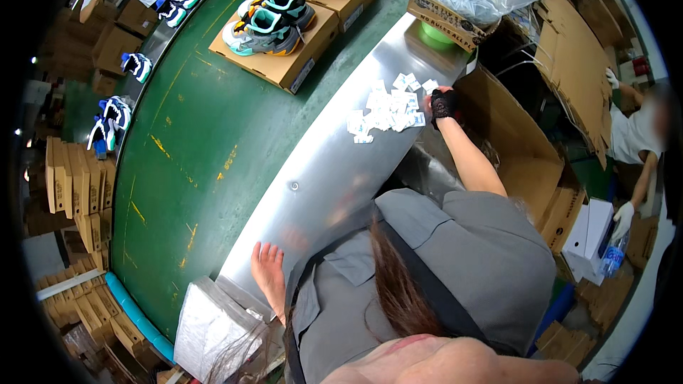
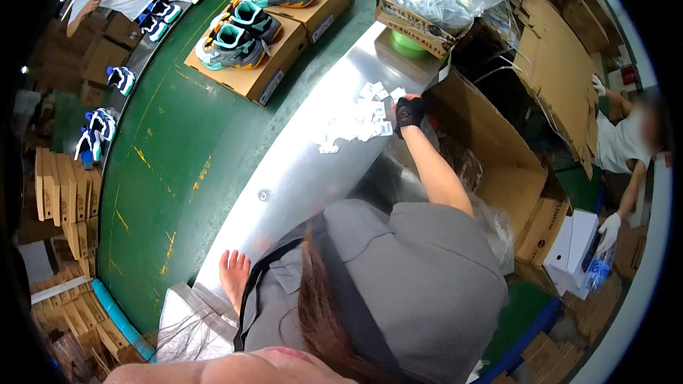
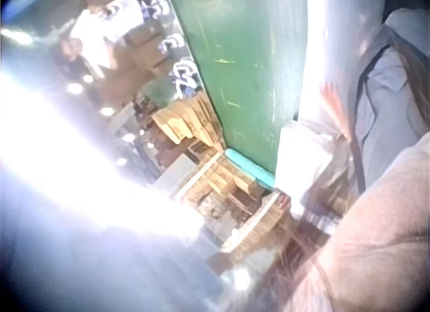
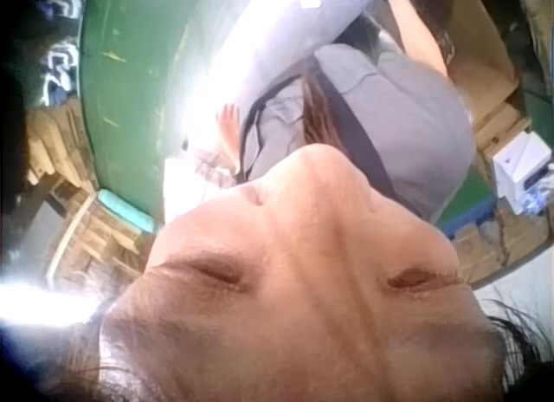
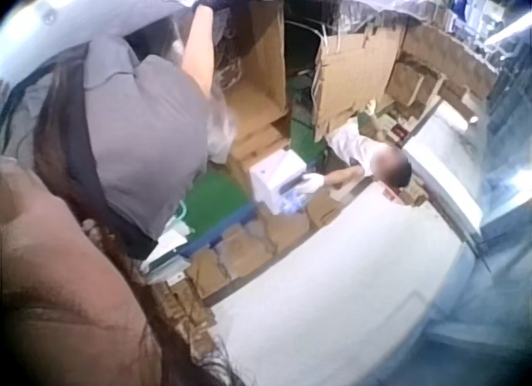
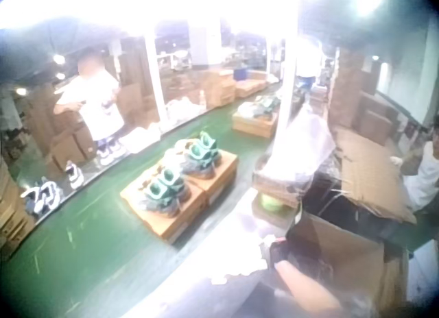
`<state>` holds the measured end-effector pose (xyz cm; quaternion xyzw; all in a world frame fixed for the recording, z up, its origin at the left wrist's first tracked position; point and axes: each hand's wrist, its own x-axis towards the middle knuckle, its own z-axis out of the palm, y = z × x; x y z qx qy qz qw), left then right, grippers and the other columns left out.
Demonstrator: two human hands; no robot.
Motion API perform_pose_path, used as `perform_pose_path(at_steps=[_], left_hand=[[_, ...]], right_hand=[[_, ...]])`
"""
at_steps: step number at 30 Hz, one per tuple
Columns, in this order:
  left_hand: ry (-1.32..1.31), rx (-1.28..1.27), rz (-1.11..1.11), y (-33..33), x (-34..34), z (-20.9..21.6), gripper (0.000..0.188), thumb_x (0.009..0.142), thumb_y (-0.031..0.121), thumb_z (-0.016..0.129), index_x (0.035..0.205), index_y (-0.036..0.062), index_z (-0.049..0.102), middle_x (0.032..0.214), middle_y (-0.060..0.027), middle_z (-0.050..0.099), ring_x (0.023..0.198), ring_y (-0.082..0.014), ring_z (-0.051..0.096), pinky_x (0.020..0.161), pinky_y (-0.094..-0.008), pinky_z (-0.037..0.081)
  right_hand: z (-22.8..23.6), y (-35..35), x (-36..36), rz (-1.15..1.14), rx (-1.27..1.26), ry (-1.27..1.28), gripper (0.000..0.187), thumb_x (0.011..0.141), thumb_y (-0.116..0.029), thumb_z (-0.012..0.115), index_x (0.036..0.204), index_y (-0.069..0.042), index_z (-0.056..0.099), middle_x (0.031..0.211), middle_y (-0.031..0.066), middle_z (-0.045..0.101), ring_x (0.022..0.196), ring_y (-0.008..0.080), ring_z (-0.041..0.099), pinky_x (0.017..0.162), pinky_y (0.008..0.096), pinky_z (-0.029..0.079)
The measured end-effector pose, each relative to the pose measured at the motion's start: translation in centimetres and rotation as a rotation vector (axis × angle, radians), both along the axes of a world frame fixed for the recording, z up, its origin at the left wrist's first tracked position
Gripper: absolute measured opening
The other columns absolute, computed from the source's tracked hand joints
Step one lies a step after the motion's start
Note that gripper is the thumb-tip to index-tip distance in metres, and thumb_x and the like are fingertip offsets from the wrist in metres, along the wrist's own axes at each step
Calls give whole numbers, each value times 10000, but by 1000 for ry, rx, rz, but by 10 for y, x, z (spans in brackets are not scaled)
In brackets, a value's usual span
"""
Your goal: The person repeatedly places pairs of shoes into cardboard boxes, lines them with tissue paper, and closes the boxes. The person handles shoes, tissue paper, and boxes at a workstation in a warehouse setting.
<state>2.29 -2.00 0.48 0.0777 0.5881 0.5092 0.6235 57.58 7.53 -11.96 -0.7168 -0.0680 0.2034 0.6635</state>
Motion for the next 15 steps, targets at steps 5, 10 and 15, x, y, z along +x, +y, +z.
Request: perform_pose_path(at_steps=[5, 10, 15], left_hand=[[64, 77, -440, 49, 82, 33, 376, 875, 206, 503, 1183, 0, 434, 978, -121, 550, 764, -212, 580, 672, -336, 491], [-60, 253, -637, 92, 169, 69, 285, 897, 203, 483, 1105, 11, 448, 805, -94, 563, 683, -197, 577, 609, -327, 494], [118, 301, -411, 97, 158, 53, 154, 895, 205, 492, 832, 64, 483, 556, -1, 460, 448, -134, 460, 436, -290, 412]], right_hand=[[55, 29, -46, 309, 107, -181, 148, 819, -127, 558, 903, -9, 526, 703, 28, 558, 635, 120, 523, 598, 242, 424], [125, 25, -166, 1373, 216, 323, 281, 817, -202, 572, 999, 5, 521, 730, 40, 577, 647, 106, 552, 588, 238, 437], [177, 82, -197, 1569, 441, -448, 330, 736, -201, 637, 1004, -38, 537, 818, 97, 561, 675, 178, 563, 645, 287, 445]])
